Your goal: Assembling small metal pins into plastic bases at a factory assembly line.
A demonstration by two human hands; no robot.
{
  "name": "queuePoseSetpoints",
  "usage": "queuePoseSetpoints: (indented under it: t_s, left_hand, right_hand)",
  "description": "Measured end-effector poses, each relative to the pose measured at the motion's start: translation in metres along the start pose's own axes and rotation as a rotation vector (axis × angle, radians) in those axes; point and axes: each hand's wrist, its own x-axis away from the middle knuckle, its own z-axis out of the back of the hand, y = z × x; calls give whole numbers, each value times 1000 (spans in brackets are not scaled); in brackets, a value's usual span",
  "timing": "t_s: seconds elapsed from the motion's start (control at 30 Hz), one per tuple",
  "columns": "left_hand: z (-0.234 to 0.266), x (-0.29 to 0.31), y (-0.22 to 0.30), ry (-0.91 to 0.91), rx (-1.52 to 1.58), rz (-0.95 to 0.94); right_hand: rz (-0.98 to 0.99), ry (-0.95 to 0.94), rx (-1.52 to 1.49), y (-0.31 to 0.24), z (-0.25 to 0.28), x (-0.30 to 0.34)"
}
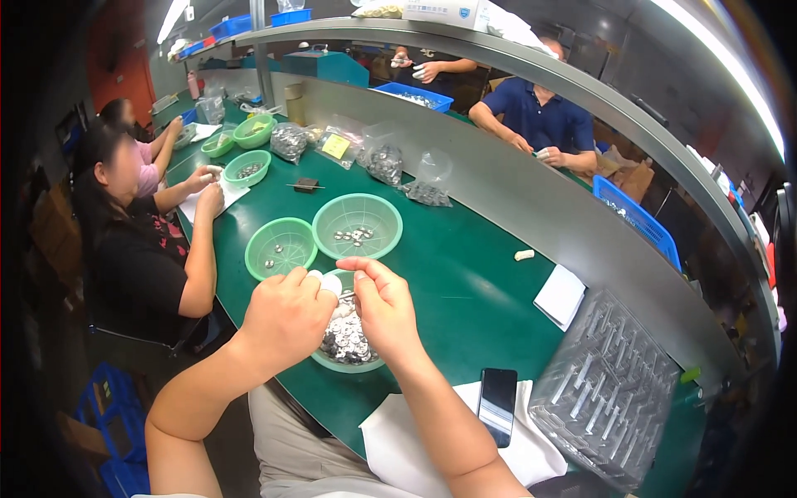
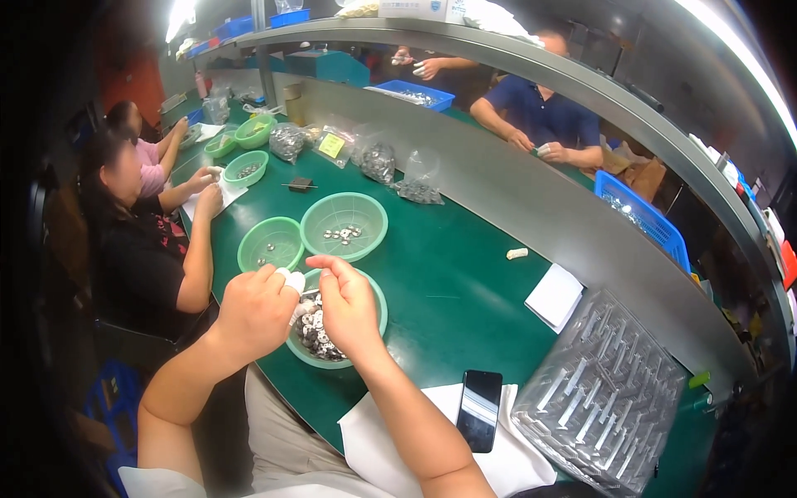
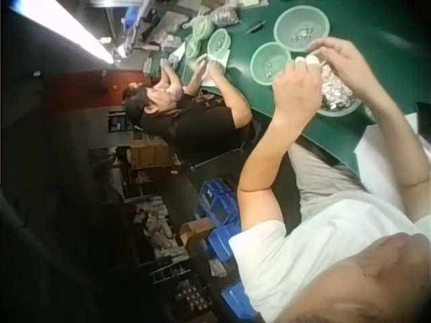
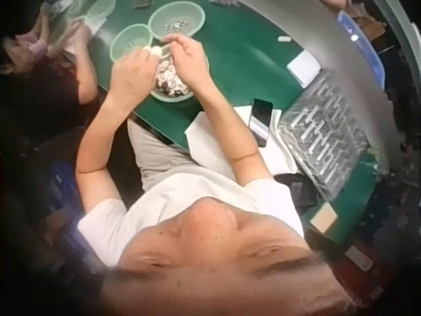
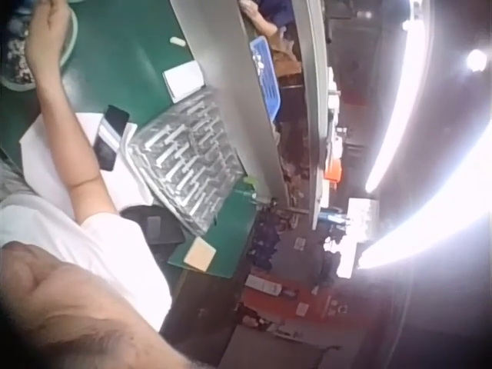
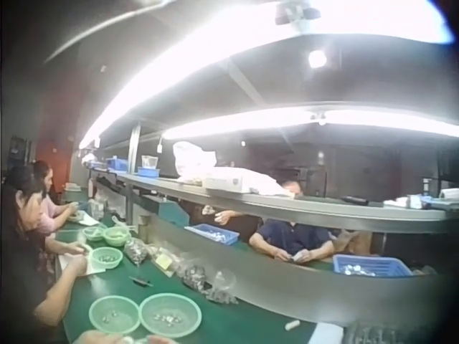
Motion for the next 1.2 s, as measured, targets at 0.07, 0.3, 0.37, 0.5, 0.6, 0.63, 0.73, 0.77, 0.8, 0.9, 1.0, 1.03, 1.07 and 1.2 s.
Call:
queuePoseSetpoints:
  t_s: [0.07, 0.3, 0.37, 0.5, 0.6, 0.63, 0.73, 0.77, 0.8, 0.9, 1.0, 1.03, 1.07, 1.2]
  left_hand:
    - [-3, -3, -2, 9, 90, -5]
    - [-20, -4, 3, 58, 320, 91]
    - [-20, -3, 5, 64, 515, 164]
    - [-22, -4, 11, -5, 892, 343]
    - [-12, -8, 16, -107, 1240, 543]
    - [-12, -8, 18, -106, 1247, 559]
    - [-9, -8, 22, -168, 1637, 795]
    - [-7, -8, 24, -159, 1643, 807]
    - [-4, -7, 25, -116, 1465, 695]
    - [5, -3, 19, -79, 1188, 570]
    - [12, 0, 15, -29, 897, 400]
    - [13, 1, 14, -25, 895, 407]
    - [13, 3, 13, 37, 818, 374]
    - [9, 10, 10, 118, 670, 327]
  right_hand:
    - [-5, 36, -27, 1, 1, 2]
    - [98, 200, -24, 4, -8, 6]
    - [178, 245, 91, 2, -10, 9]
    - [259, 229, 139, 2, -6, 7]
    - [394, 245, 195, -2, -8, 6]
    - [381, 236, 199, -2, -8, 6]
    - [487, 223, 298, -4, -5, 5]
    - [480, 211, 303, -7, -4, 6]
    - [343, 189, 123, -12, -7, 7]
    - [127, 89, -156, -12, -3, 4]
    - [-50, -26, -337, -16, 0, 5]
    - [-53, -33, -336, -16, -1, 5]
    - [-61, -32, -334, -16, -2, 6]
    - [-82, -48, -313, -15, -7, 8]
